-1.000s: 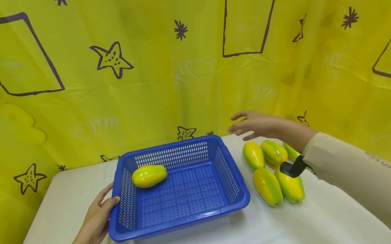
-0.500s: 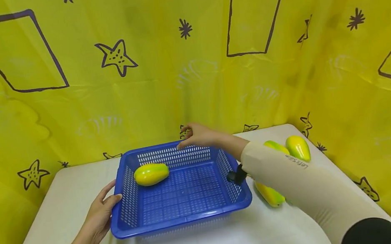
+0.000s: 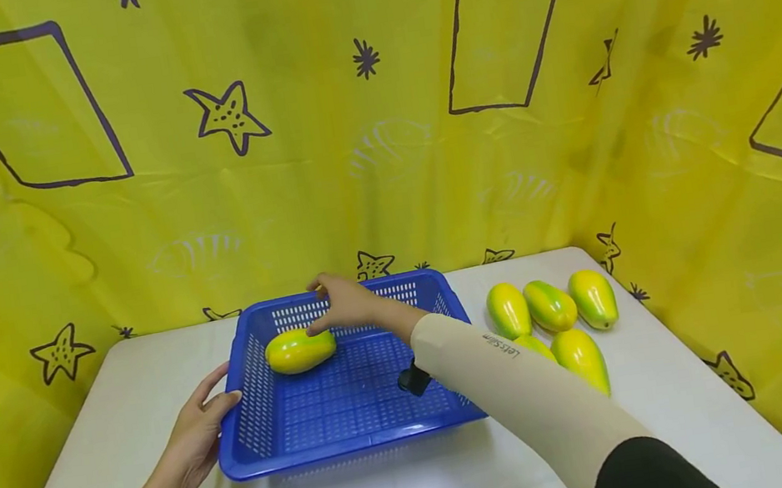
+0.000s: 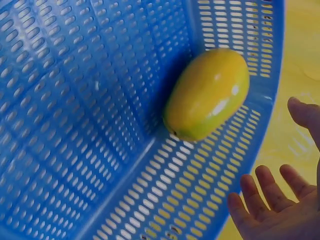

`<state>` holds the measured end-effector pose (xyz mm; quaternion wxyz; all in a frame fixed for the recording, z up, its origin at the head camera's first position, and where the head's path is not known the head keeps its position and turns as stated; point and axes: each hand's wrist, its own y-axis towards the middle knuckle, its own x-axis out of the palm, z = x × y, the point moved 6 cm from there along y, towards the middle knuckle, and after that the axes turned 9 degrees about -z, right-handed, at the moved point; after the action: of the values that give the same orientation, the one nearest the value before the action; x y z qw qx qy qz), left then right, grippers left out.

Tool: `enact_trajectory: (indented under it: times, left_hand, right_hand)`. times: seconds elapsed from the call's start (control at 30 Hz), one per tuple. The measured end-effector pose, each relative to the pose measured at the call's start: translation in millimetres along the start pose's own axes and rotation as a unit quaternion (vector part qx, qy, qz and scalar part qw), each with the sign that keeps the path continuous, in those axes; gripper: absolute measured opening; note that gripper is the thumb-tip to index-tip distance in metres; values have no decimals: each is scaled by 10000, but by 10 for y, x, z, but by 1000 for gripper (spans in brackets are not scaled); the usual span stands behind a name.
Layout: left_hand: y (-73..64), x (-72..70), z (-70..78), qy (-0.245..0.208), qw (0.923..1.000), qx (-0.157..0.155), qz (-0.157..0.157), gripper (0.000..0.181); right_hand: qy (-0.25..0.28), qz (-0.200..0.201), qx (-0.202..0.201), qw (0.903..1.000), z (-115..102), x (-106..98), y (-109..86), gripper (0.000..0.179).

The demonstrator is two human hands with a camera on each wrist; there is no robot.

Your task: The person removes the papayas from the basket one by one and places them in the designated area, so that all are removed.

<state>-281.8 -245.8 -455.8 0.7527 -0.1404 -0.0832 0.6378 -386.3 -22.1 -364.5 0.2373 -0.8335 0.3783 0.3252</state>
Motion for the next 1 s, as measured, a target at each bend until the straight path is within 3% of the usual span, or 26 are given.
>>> enact_trajectory:
  times: [0.23,0.47,1.0]
  left_hand:
    - [-15,-23,-16,-66,10000,21,45,72]
    - [-26,-41,-55,-149,9998,35,89,71]
    - [8,-19,-9,-298,9995,72,-34,70]
  right_hand:
    - [-506,-256,-203,9982,-84,252,167,77]
    - [-840,-329,-297,9955,-36,502,312,78]
    - [-1944,19,26,9809,13,640,390,76]
